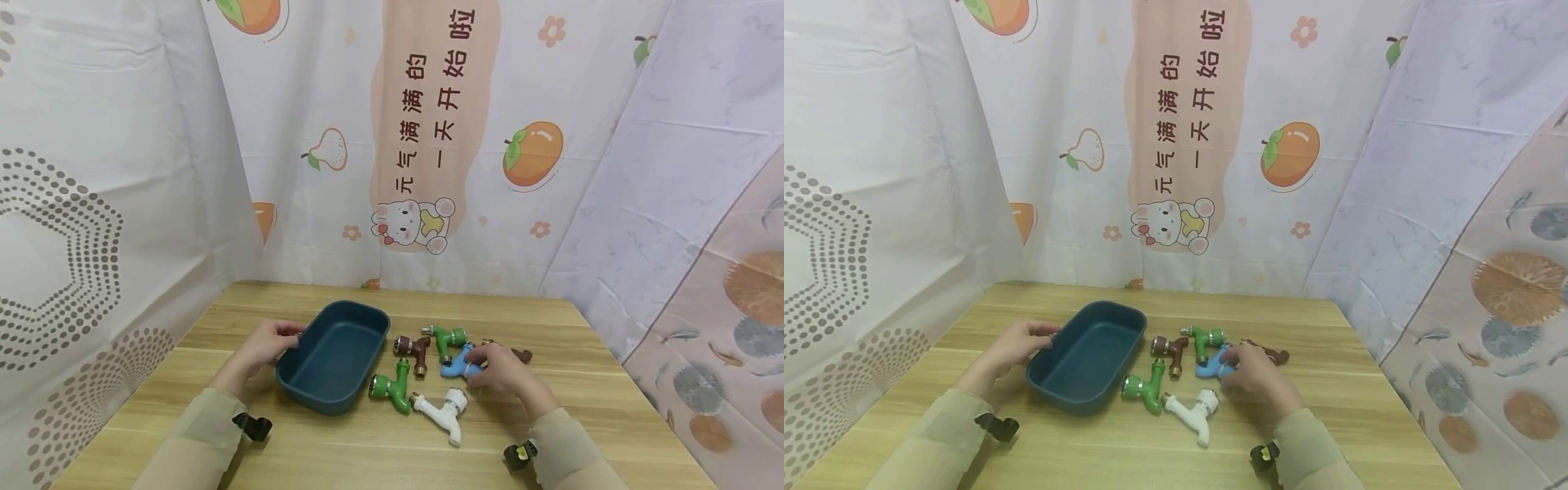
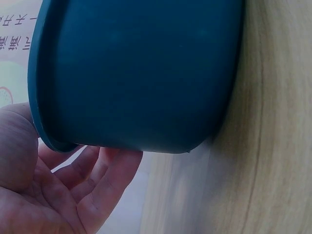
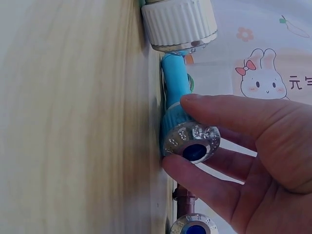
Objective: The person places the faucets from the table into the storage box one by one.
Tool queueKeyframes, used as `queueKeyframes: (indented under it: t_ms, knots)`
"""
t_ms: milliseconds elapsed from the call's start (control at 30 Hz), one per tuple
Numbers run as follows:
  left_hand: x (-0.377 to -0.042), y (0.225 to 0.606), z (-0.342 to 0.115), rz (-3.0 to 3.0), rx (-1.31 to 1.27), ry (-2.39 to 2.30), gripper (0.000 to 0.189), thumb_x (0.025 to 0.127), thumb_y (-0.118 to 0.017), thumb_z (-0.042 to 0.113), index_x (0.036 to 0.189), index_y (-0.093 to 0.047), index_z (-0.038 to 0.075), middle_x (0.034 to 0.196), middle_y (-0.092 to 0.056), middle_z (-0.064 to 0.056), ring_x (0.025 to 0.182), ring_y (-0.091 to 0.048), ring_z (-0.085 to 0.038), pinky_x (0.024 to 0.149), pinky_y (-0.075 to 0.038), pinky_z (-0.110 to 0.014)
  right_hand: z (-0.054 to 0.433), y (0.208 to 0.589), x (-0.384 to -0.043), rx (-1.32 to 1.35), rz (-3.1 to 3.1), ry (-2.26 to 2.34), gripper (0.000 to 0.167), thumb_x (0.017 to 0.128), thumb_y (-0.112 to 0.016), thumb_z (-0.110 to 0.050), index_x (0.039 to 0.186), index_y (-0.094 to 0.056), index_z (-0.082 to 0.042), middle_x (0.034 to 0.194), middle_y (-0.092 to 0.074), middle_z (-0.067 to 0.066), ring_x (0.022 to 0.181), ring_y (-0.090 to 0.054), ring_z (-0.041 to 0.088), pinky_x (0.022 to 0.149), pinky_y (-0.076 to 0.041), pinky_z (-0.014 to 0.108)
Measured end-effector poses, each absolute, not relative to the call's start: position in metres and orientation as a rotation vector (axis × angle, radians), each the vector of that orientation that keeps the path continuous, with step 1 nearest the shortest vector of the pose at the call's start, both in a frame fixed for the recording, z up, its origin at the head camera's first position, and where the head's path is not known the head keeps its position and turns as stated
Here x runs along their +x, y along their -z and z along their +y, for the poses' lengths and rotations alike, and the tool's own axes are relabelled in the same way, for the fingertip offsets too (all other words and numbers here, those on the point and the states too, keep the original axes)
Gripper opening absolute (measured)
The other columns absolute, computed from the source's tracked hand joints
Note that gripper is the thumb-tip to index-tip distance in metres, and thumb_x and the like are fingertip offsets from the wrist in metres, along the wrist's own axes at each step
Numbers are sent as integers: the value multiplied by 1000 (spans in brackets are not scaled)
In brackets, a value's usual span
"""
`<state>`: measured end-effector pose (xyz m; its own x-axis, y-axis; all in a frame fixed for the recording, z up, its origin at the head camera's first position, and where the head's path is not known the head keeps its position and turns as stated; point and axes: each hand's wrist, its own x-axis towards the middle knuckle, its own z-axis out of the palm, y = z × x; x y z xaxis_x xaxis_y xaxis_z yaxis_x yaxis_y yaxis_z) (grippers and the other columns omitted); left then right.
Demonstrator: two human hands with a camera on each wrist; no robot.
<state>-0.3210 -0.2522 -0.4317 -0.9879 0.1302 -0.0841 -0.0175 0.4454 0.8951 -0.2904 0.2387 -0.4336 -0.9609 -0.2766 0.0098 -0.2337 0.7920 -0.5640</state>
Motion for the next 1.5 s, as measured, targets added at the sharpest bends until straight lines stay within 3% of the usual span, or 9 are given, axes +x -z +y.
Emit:
queueKeyframes:
  t_ms: [533, 1500]
  knots:
    - [-323, 434, -253, 2560, 104, -1592, 40, 94, -62, 7, 134, -65, 0, 131, -61, -25, 101, -63, -31, 66, -60, -45, 241, 437, -293, -399, 2933, 877, 36, 75, -87, -8, 110, -77, -10, 100, -69, 1, 96, -62, 20, 88, -52, 46]
    - [-323, 434, -253, 2562, 96, -1569, 41, 94, -62, 7, 134, -64, 0, 132, -61, -24, 100, -62, -28, 66, -59, -43, 252, 428, -291, -474, 2971, 939, 37, 76, -83, -8, 113, -76, -8, 108, -70, 7, 100, -66, 30, 87, -55, 49]
